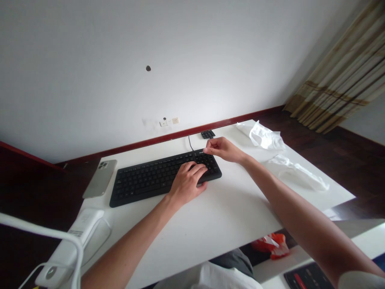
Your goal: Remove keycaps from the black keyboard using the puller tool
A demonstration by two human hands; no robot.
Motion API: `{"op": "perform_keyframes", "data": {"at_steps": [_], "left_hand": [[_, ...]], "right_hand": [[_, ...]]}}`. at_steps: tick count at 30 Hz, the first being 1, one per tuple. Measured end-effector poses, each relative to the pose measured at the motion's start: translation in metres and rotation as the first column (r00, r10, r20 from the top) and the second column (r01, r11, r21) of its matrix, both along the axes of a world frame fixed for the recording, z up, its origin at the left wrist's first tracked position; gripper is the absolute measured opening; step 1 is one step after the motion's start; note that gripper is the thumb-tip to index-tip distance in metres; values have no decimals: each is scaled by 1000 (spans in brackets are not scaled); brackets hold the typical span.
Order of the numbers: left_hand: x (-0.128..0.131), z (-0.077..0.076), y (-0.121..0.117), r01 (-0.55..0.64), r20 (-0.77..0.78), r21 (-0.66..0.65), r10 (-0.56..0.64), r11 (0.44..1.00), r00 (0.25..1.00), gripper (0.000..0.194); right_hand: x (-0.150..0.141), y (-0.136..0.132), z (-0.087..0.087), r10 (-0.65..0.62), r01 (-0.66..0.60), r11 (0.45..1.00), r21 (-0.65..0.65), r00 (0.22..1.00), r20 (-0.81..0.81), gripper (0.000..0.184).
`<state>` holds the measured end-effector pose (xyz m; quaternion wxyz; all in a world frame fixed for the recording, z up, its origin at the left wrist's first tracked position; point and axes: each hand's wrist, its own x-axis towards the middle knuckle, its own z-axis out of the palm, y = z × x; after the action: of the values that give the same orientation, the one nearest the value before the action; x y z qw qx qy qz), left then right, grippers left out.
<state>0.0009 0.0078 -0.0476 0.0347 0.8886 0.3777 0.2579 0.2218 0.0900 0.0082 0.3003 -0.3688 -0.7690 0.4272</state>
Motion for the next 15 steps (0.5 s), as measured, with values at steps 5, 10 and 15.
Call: {"op": "perform_keyframes", "data": {"at_steps": [5,10,15], "left_hand": [[1,2,0,-2,-13,14,2,1000,1000,42],[1,1,0,-5,-15,26,6,1000,1000,43],[1,0,0,-10,-8,29,10,1000,1000,49]], "right_hand": [[-11,-6,0,-34,31,999,-34,996,-84,53],[-23,-12,-4,-50,24,992,-123,976,-211,55],[-27,-13,-9,-33,-3,989,-148,970,-241,54]]}}
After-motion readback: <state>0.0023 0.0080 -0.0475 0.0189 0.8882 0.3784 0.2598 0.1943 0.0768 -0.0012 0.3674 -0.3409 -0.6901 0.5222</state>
